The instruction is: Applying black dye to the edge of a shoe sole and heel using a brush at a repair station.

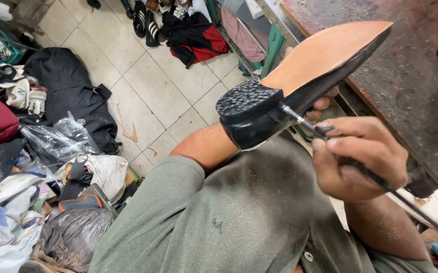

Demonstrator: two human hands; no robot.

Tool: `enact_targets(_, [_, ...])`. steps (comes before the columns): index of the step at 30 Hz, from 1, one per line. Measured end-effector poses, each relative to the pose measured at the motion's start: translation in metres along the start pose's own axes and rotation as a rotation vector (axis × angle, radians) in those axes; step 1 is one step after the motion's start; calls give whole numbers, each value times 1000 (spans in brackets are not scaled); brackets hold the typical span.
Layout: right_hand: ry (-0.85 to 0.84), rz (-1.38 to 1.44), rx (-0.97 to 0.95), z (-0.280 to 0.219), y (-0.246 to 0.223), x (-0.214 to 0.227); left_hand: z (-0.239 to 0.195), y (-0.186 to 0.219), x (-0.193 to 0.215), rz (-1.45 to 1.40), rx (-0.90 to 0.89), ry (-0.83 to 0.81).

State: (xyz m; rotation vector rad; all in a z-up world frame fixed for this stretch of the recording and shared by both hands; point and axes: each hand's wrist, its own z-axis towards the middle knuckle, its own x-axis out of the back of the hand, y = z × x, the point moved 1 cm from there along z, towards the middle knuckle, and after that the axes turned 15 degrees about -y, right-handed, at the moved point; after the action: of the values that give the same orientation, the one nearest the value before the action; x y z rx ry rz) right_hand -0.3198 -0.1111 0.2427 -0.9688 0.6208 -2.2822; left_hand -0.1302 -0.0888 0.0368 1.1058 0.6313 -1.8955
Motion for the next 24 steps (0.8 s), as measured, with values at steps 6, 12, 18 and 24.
enact_targets(6, [-42,43,47,11,-24,-23,8,-3,17,24,-79,60])
enact_targets(12, [6,49,54,-1,12,-9,-13,7,5,62,-155,96])
enact_targets(18, [-104,179,-86,13,-13,-15,4,7,23,69,-186,136])
enact_targets(24, [-93,137,1,17,-11,-13,-1,3,24,91,-247,164])
